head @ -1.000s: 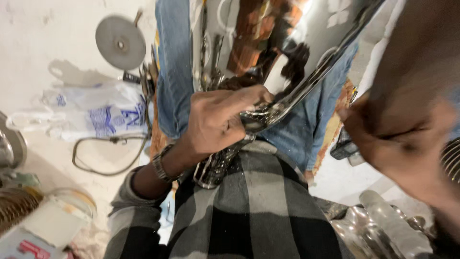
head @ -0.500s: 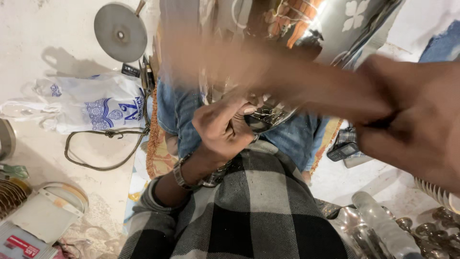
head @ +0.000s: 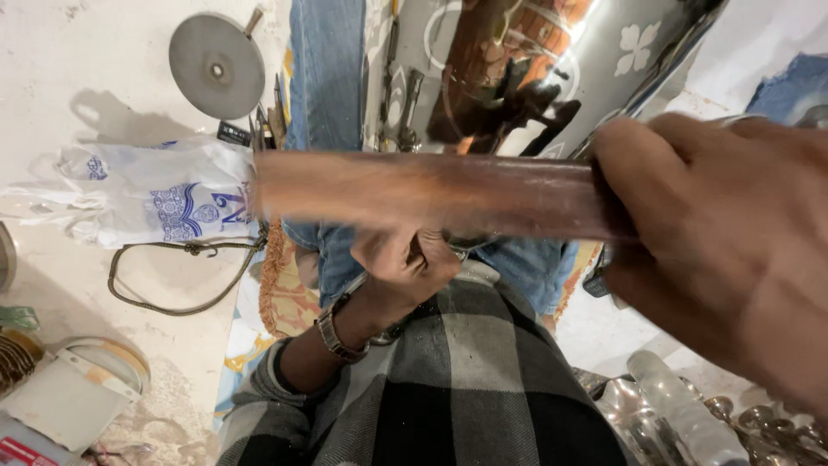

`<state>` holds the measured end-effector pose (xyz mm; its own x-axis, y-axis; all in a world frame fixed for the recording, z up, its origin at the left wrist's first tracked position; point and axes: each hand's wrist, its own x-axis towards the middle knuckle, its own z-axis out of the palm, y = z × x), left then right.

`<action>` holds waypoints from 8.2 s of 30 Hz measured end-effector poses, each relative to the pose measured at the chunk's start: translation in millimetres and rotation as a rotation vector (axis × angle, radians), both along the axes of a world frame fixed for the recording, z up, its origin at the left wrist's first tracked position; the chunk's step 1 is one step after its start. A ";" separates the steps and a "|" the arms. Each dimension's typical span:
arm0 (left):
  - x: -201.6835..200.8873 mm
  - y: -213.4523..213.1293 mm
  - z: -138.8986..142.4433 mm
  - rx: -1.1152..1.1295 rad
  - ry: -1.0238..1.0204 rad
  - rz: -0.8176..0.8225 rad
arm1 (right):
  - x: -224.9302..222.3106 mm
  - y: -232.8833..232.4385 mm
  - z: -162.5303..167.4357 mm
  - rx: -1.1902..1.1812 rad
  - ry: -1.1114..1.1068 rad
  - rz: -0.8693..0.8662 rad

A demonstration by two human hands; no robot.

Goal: The person holds a large, polished metal vessel on their lap and repeatedly strikes it with a wooden mallet. The person rotates the vessel to access different areas while continuing to hammer the surface.

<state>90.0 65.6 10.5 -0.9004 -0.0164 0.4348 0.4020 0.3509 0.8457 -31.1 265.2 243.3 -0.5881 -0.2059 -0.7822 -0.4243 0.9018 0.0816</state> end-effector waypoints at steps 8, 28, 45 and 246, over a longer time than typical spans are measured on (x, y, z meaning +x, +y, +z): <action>-10.8 8.7 -16.3 0.108 0.023 0.160 | -12.8 -21.3 1.8 0.259 -0.110 0.060; -17.3 1.9 1.1 0.112 -0.026 0.034 | -23.7 -37.0 6.3 -0.014 0.120 0.150; -51.7 -4.1 17.9 0.099 0.035 -0.224 | 5.2 24.9 -32.9 -0.257 0.290 -0.007; -45.2 -5.7 17.0 0.184 -0.047 -0.010 | -36.5 -26.1 -21.1 0.178 0.047 0.150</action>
<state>44.8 60.0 27.5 -0.9201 -0.0832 0.3828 0.3632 0.1848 0.9132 -67.6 239.1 222.2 -0.5980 -0.1546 -0.7865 -0.5442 0.7987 0.2567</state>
